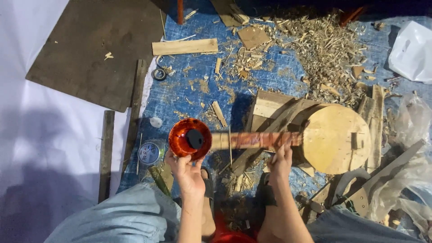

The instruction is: Applying red stain to the wooden neck of a handmade stringed instrument using a small brush.

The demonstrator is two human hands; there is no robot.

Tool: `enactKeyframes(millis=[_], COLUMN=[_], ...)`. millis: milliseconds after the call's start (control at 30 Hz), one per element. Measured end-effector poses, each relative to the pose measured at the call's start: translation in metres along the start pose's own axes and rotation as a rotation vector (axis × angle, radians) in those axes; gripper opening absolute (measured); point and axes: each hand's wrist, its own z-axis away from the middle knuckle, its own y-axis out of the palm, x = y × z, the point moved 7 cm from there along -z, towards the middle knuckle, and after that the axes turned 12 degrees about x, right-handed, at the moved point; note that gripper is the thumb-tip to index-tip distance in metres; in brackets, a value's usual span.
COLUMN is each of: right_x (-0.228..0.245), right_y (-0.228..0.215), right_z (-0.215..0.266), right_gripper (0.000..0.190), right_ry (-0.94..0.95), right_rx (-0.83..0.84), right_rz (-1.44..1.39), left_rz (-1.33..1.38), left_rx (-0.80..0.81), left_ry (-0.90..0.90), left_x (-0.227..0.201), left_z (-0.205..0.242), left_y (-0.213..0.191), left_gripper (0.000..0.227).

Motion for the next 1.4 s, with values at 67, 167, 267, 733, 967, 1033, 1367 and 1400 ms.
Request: enactKeyframes(millis=[67,167,267,733,967,1033,1367,1400], right_x=[0.016,0.027,0.002,-0.02,-0.067,-0.061,-0.031,-0.033], right_y=[0.005,0.016,0.011,0.014,-0.006,-0.001,-0.005,-0.012], right_z=[-0.005,0.013,0.025,0.044,0.002,0.004,0.034,0.033], right_gripper=[0.017,0.02,0.015,0.023,0.017,0.015,0.022,0.02], right_ry=[0.009,0.026,-0.089,-0.341,-0.001,-0.019,-0.013,0.003], right_rx=[0.0,-0.048,-0.083,0.009,-0.03,-0.023,-0.164,-0.186], right_rz=[0.015,0.261,0.707,0.993,1.045,1.067,1.061,1.071], left_rz=[-0.008,-0.011,0.008,0.019,-0.017,-0.062,-0.062,-0.038], left_rx=[-0.002,0.008,0.016,0.101,0.049,0.036,-0.085,-0.142], left_ry=[-0.004,-0.002,0.0,0.019,-0.052,-0.086,-0.129,-0.176], left_x=[0.0,0.0,0.008,0.009,0.027,0.03,0.086,0.1], left_z=[0.001,0.001,-0.004,0.0,0.002,0.003,-0.035,-0.042], left_y=[0.0,-0.001,-0.004,0.009,0.01,0.01,-0.048,-0.06], left_gripper=[0.07,0.072,0.073,0.071,0.071,0.075,0.065,0.063])
